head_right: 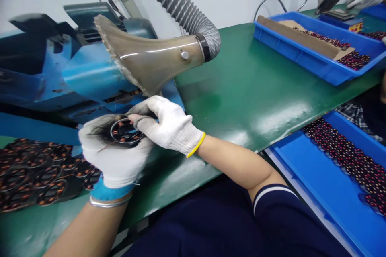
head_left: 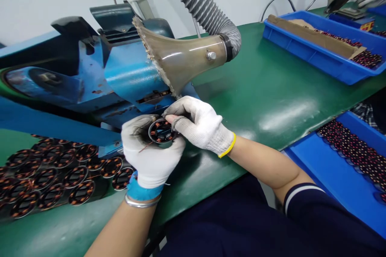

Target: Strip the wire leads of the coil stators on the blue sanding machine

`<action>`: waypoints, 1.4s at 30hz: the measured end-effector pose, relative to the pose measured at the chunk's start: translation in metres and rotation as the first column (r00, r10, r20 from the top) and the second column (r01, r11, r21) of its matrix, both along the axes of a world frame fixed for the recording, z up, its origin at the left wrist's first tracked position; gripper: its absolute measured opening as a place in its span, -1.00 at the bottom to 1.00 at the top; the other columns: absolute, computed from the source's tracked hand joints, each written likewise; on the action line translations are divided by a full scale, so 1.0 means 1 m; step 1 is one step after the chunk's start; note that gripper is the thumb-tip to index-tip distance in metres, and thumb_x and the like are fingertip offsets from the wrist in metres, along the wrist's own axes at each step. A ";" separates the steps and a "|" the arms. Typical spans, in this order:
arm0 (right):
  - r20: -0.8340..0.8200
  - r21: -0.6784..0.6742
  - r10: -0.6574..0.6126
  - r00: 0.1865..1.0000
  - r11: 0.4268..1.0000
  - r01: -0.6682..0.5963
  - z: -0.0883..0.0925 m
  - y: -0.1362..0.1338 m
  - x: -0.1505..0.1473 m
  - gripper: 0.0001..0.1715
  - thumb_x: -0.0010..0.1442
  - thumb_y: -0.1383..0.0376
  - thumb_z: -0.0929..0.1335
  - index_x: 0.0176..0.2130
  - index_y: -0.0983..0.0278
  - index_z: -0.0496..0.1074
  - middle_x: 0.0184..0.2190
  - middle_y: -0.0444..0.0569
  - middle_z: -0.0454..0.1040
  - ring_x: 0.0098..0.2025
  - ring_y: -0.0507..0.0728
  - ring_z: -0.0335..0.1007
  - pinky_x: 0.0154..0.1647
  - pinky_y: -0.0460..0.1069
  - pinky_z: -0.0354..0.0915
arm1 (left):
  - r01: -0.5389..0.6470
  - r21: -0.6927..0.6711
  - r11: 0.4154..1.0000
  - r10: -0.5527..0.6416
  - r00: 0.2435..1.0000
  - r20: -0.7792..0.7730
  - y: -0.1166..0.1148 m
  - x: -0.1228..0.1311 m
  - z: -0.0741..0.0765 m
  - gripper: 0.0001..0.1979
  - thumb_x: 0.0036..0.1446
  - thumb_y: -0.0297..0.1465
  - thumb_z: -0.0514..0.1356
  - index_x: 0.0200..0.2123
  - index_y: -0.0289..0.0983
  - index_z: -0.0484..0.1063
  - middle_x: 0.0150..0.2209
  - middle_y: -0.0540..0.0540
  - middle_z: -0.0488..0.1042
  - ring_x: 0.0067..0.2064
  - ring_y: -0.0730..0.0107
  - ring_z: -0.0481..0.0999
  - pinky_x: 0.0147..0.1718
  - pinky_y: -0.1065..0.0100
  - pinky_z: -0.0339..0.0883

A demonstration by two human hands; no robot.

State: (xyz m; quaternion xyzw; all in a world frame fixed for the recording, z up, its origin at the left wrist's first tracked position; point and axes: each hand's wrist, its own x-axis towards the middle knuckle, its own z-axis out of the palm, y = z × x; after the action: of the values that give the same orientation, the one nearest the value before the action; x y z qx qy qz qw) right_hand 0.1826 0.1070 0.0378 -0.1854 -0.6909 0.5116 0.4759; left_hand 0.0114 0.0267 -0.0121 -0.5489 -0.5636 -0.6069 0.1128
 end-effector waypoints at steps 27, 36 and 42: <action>-0.100 -0.475 0.014 0.995 0.878 -0.060 -0.001 0.000 -0.012 -0.53 0.21 0.14 0.82 -0.11 0.21 0.67 -0.22 -0.06 0.77 -0.17 0.20 0.78 -0.01 0.11 0.81 | 0.528 -0.099 0.844 -0.241 0.537 0.809 0.002 0.000 0.005 -0.47 -0.06 -0.27 0.64 0.02 -0.10 0.71 0.02 -0.13 0.82 0.07 -0.04 0.81 0.17 -0.05 0.85; -0.029 -0.165 -0.018 0.999 0.986 0.013 -0.008 0.000 -0.008 -0.57 0.22 0.11 0.79 -0.09 0.22 0.71 0.06 0.12 0.84 0.16 0.37 0.87 0.32 0.23 0.81 | 0.653 -0.002 0.758 -0.208 0.245 0.947 -0.006 -0.010 0.021 -0.62 0.05 -0.23 0.50 -0.02 -0.07 0.76 0.02 -0.19 0.84 0.29 -0.24 0.85 0.32 -0.17 0.88; 0.254 -0.042 0.020 0.967 0.999 -0.010 0.017 -0.006 0.007 -0.28 0.06 0.12 0.89 0.11 0.24 0.80 0.37 0.26 0.79 0.50 0.52 0.76 0.73 0.35 0.62 | 0.520 -0.171 0.837 -0.250 0.640 0.726 -0.003 -0.007 0.007 -0.47 -0.10 -0.23 0.49 0.03 -0.07 0.72 0.04 -0.18 0.80 0.10 -0.08 0.80 0.21 -0.03 0.82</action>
State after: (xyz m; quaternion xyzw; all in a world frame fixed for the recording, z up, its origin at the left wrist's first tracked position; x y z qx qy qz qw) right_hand 0.1894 0.1014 0.0543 -0.2538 -0.7371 0.5011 0.3757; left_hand 0.0045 0.0239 -0.0049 -0.4089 -0.5339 -0.6579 -0.3389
